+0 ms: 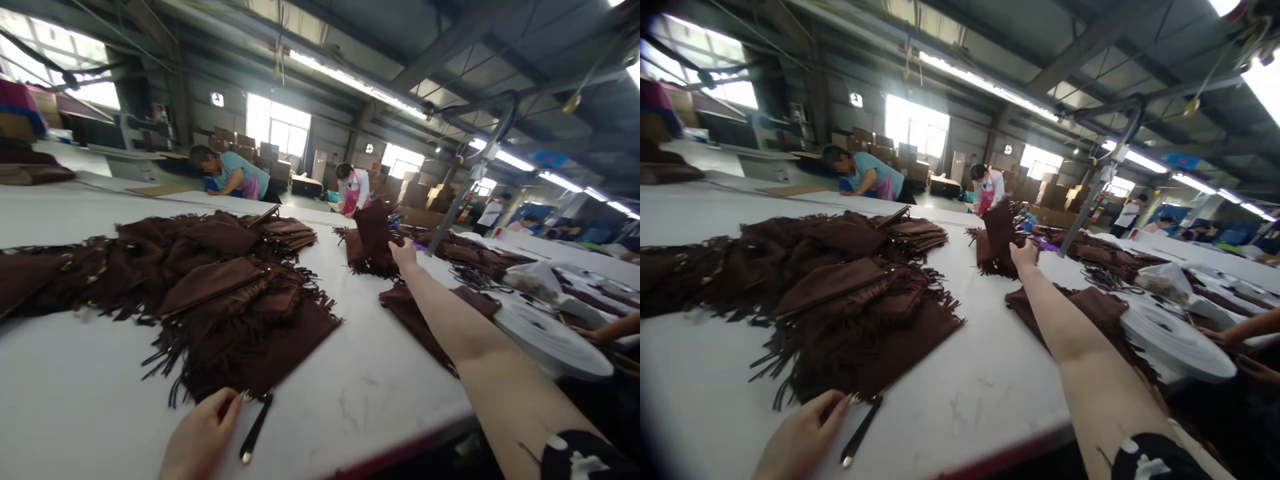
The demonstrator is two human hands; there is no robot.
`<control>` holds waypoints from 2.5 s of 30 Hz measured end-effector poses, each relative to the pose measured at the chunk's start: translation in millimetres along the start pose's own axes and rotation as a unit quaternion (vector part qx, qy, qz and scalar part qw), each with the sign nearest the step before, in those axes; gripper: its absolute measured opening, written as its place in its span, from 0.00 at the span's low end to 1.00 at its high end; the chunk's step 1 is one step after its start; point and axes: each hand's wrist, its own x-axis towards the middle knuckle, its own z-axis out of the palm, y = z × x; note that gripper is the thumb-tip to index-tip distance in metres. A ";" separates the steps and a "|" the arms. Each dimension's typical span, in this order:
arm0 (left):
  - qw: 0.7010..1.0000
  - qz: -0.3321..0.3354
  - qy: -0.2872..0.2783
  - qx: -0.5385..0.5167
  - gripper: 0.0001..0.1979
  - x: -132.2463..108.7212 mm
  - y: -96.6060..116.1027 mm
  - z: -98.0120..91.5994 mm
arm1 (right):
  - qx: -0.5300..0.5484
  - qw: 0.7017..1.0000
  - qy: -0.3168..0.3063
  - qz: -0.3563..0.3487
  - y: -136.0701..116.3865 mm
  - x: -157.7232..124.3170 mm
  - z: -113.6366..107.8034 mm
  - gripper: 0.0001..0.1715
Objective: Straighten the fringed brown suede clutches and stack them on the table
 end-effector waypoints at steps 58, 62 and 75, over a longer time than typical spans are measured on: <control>0.919 -0.114 -0.150 -0.346 0.22 -103.4 68.9 53.6 | -0.139 0.902 -0.364 -0.188 87.9 -388.9 -147.3 0.14; 0.851 -0.174 -0.217 -0.445 0.26 -118.4 66.7 50.3 | -0.202 0.887 -0.334 -0.249 91.8 -370.5 -137.8 0.16; 0.782 -0.218 -0.213 -0.543 0.26 -138.0 66.4 69.1 | 0.098 0.798 -0.592 0.058 22.1 -443.0 -139.6 0.10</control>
